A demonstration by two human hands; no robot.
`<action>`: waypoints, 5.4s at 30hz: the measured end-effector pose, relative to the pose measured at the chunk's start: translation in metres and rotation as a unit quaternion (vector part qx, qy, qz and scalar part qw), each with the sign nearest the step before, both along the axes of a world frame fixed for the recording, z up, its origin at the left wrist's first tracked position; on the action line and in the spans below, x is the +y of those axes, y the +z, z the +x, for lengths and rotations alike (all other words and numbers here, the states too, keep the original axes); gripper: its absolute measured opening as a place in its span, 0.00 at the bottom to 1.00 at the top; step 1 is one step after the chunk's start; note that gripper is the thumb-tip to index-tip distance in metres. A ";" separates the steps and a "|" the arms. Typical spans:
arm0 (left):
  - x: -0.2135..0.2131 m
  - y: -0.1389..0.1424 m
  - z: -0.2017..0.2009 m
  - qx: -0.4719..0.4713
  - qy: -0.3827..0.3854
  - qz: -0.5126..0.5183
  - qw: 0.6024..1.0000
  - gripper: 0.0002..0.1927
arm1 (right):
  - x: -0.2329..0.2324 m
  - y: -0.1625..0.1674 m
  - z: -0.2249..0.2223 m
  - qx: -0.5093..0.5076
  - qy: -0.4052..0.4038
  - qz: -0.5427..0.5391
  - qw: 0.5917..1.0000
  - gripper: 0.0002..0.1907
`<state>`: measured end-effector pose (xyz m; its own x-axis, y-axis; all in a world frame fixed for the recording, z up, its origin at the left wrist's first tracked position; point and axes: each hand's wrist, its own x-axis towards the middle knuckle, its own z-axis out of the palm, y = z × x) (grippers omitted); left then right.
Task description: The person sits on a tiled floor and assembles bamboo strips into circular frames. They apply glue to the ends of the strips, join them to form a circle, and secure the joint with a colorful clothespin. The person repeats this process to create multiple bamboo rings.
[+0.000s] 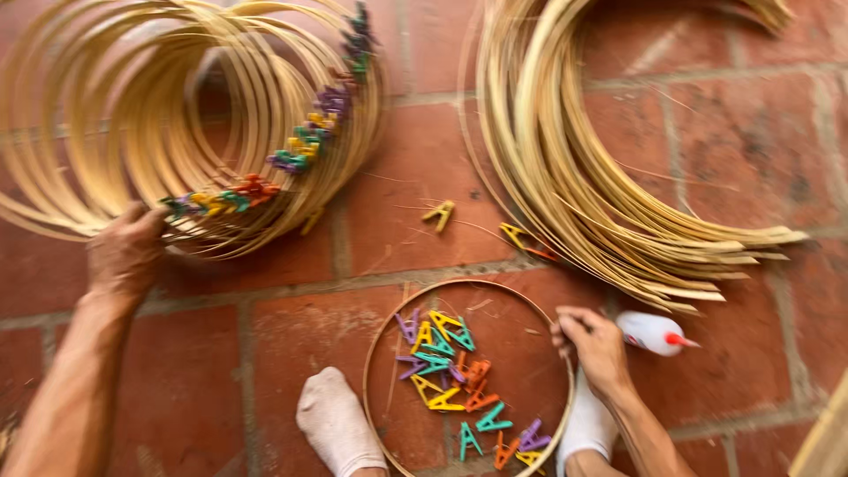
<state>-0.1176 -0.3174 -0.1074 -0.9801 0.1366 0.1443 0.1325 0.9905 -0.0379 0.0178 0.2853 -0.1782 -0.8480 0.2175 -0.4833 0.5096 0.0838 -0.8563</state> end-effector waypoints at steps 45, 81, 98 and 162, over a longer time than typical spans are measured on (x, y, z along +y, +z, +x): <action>0.180 -0.101 0.051 -0.177 0.263 0.762 0.565 0.21 | 0.058 -0.017 0.044 0.127 -0.022 0.194 0.973 0.18; 0.201 -0.131 0.077 -0.041 0.179 0.758 0.626 0.30 | 0.019 -0.023 0.007 0.234 0.138 0.281 0.921 0.15; 0.254 -0.123 0.099 -0.250 0.107 0.697 0.664 0.18 | -0.012 0.000 -0.020 0.229 0.229 0.301 0.897 0.11; 0.288 0.123 0.058 -0.439 -0.015 0.498 0.748 0.12 | 0.015 0.140 -0.006 0.015 0.252 0.020 0.967 0.10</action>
